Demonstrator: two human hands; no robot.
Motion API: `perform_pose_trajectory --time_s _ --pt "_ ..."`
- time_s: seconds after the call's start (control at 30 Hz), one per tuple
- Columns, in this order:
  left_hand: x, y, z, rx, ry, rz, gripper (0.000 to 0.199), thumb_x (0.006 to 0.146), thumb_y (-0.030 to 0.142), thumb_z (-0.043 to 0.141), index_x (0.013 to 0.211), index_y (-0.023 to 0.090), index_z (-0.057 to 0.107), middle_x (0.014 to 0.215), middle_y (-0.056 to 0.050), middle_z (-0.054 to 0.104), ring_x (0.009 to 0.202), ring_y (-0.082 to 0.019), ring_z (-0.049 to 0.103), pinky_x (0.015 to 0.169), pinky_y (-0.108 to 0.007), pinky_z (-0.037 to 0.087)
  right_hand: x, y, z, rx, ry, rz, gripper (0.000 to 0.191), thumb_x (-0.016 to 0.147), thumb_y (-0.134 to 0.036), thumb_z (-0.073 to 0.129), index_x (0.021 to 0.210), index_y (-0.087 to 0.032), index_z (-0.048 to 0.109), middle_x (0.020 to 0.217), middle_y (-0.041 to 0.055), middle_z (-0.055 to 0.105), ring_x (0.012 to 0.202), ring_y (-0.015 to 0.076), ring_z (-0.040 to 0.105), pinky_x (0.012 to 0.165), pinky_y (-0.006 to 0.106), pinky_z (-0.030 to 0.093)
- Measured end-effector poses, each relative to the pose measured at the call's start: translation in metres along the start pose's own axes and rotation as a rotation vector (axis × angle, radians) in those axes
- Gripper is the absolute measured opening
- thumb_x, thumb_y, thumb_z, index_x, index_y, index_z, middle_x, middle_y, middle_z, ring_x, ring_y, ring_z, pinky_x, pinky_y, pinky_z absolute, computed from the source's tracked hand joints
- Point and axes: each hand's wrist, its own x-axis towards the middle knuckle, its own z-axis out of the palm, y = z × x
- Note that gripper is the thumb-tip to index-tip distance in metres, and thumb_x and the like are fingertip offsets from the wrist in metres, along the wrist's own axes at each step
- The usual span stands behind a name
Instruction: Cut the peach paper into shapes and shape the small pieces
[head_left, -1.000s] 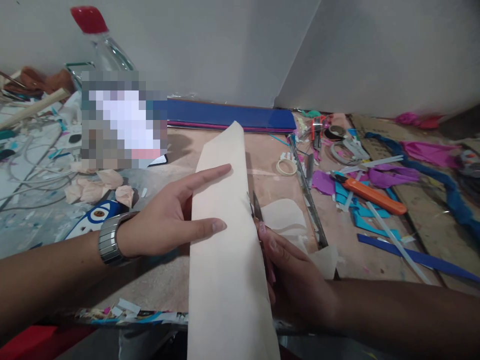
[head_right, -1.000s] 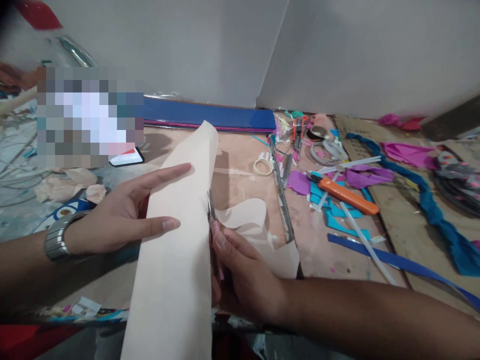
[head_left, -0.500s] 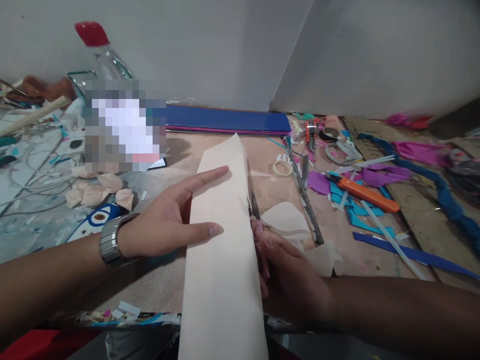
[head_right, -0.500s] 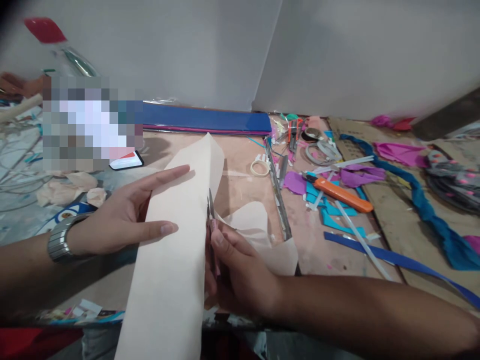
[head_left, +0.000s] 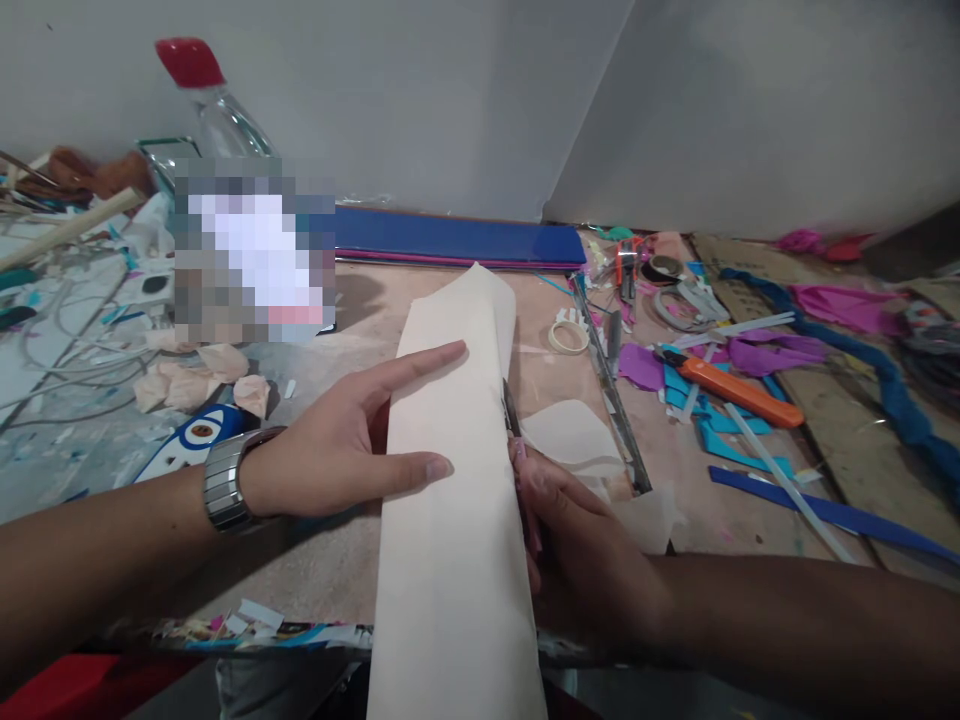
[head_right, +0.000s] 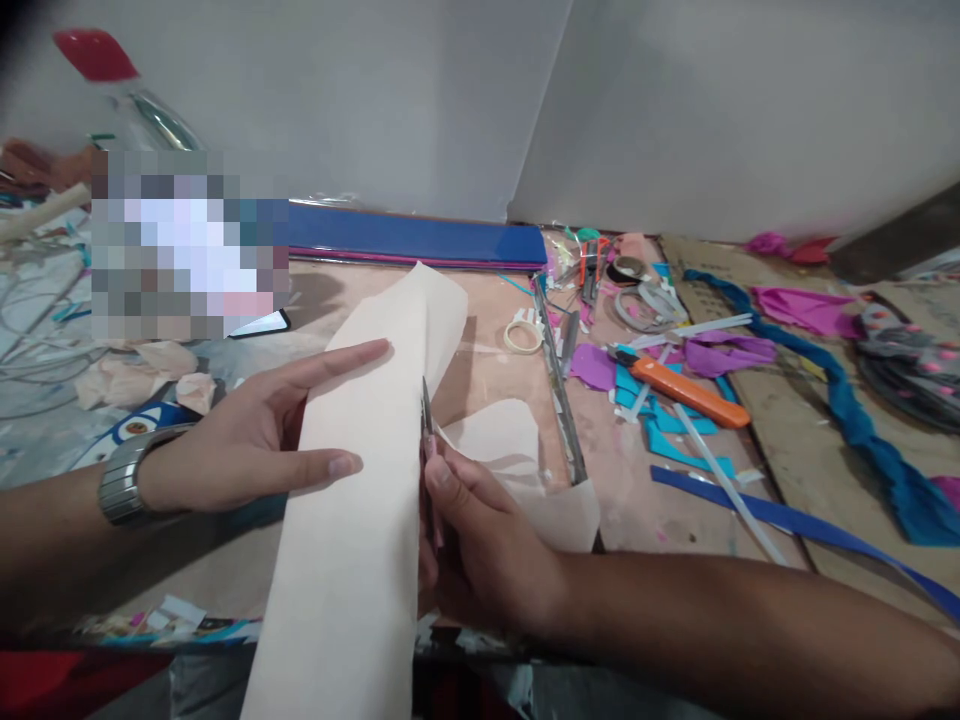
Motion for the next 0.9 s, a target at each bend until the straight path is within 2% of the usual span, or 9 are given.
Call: perform_pose_trajectory --time_s 0.2,0.33,0.47,0.57,0.7,0.9 --pt "0.0001 -0.0004 0.0003 -0.014 -0.005 0.022 0.083 0.081 0.024 0.084 0.156 0.03 0.048 0.166 -0.009 0.041 0.141 -0.034 0.053 0.113 -0.044 0.051 0.0001 -0.0001 -0.0002 0.042 -0.027 0.002 0.045 0.101 -0.049 0.056 0.067 -0.019 0.057 0.049 -0.001 0.056 0.045 0.0108 0.051 0.047 0.02 0.044" --pt "0.0018 0.0004 -0.002 0.01 0.035 0.049 0.078 0.081 0.024 0.084 0.152 0.033 0.052 0.167 -0.005 0.039 0.147 -0.035 0.046 0.115 -0.041 0.05 0.0007 0.0009 -0.0001 0.048 -0.049 0.014 0.044 0.1 -0.048 0.057 0.068 -0.019 0.058 0.048 -0.0018 0.054 0.044 0.0113 0.05 0.047 0.021 0.045" --pt "0.0062 -0.001 -0.0033 -0.16 0.113 -0.03 0.067 0.089 0.029 0.077 0.151 0.035 0.052 0.162 -0.007 0.047 0.13 -0.032 0.062 0.099 -0.038 0.061 0.0003 0.0033 -0.0033 0.023 -0.095 0.031 0.043 0.101 -0.047 0.055 0.071 -0.017 0.059 0.047 -0.0017 0.054 0.043 0.011 0.049 0.047 0.021 0.043" --pt "0.0084 -0.0033 -0.0034 -0.228 0.158 -0.07 0.07 0.085 0.028 0.081 0.15 0.031 0.054 0.152 -0.009 0.057 0.119 -0.029 0.069 0.093 -0.037 0.063 -0.0003 0.0037 -0.0042 0.021 -0.092 0.037 0.041 0.103 -0.046 0.053 0.073 -0.017 0.058 0.048 -0.0022 0.055 0.043 0.0101 0.048 0.048 0.02 0.042" --pt "0.0076 -0.0021 -0.003 -0.131 0.159 -0.089 0.065 0.084 0.029 0.083 0.144 0.029 0.061 0.147 -0.008 0.062 0.12 -0.029 0.068 0.096 -0.038 0.063 -0.0006 0.0003 -0.0028 0.076 -0.11 0.058 0.04 0.101 -0.048 0.056 0.074 -0.019 0.056 0.049 -0.0043 0.056 0.041 0.0076 0.042 0.045 0.017 0.039" --pt "0.0069 0.0033 -0.0025 0.089 0.164 -0.024 0.061 0.084 0.032 0.082 0.142 0.027 0.064 0.154 -0.008 0.056 0.139 -0.034 0.055 0.115 -0.048 0.051 -0.0005 0.0002 -0.0056 0.063 -0.111 0.063 0.042 0.101 -0.051 0.055 0.073 -0.02 0.054 0.048 -0.0041 0.055 0.04 0.0081 0.041 0.046 0.018 0.039"
